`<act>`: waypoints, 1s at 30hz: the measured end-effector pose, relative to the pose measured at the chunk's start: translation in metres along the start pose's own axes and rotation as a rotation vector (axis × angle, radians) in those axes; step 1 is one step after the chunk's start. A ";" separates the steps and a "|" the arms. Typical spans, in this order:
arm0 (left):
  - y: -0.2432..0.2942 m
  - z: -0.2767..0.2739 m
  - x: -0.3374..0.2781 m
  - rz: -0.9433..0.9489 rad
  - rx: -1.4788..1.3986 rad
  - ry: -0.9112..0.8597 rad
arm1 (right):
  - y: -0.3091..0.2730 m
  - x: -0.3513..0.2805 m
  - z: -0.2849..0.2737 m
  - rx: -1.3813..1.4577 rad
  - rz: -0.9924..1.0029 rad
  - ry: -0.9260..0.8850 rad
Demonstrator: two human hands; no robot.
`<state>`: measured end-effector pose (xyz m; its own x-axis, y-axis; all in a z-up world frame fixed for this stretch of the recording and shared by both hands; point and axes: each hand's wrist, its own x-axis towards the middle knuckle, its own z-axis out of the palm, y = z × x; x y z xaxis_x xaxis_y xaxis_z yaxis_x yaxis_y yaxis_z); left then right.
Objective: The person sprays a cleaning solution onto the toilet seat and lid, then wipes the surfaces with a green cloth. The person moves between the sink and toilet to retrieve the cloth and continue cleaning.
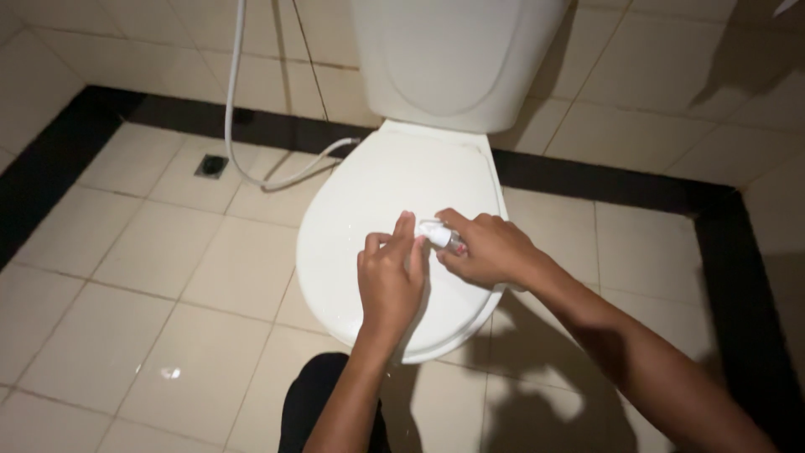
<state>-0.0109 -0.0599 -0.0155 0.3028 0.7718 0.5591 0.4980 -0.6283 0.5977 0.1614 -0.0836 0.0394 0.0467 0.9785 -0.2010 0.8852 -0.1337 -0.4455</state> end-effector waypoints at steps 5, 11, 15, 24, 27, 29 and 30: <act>0.005 0.002 -0.011 -0.072 0.009 -0.055 | 0.003 -0.008 0.004 0.001 -0.009 -0.024; 0.007 0.010 -0.012 -0.026 0.021 -0.063 | 0.022 -0.009 0.019 -0.031 -0.038 0.043; 0.011 0.017 -0.013 -0.041 0.002 -0.081 | 0.027 -0.013 0.016 -0.015 0.003 0.045; 0.016 0.022 0.005 0.019 0.048 -0.056 | 0.030 -0.008 0.002 0.067 -0.029 0.076; 0.019 0.019 0.005 -0.046 0.048 -0.069 | 0.027 -0.004 -0.003 0.029 -0.020 0.039; 0.012 0.021 -0.001 -0.024 0.053 -0.015 | 0.029 0.004 0.006 -0.023 -0.052 0.063; 0.009 0.022 -0.004 0.006 0.051 0.032 | 0.029 0.009 0.010 -0.074 -0.074 0.094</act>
<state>0.0097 -0.0665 -0.0252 0.2800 0.7638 0.5816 0.5373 -0.6267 0.5643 0.1827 -0.0804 0.0157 0.0196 0.9961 -0.0860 0.9194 -0.0518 -0.3899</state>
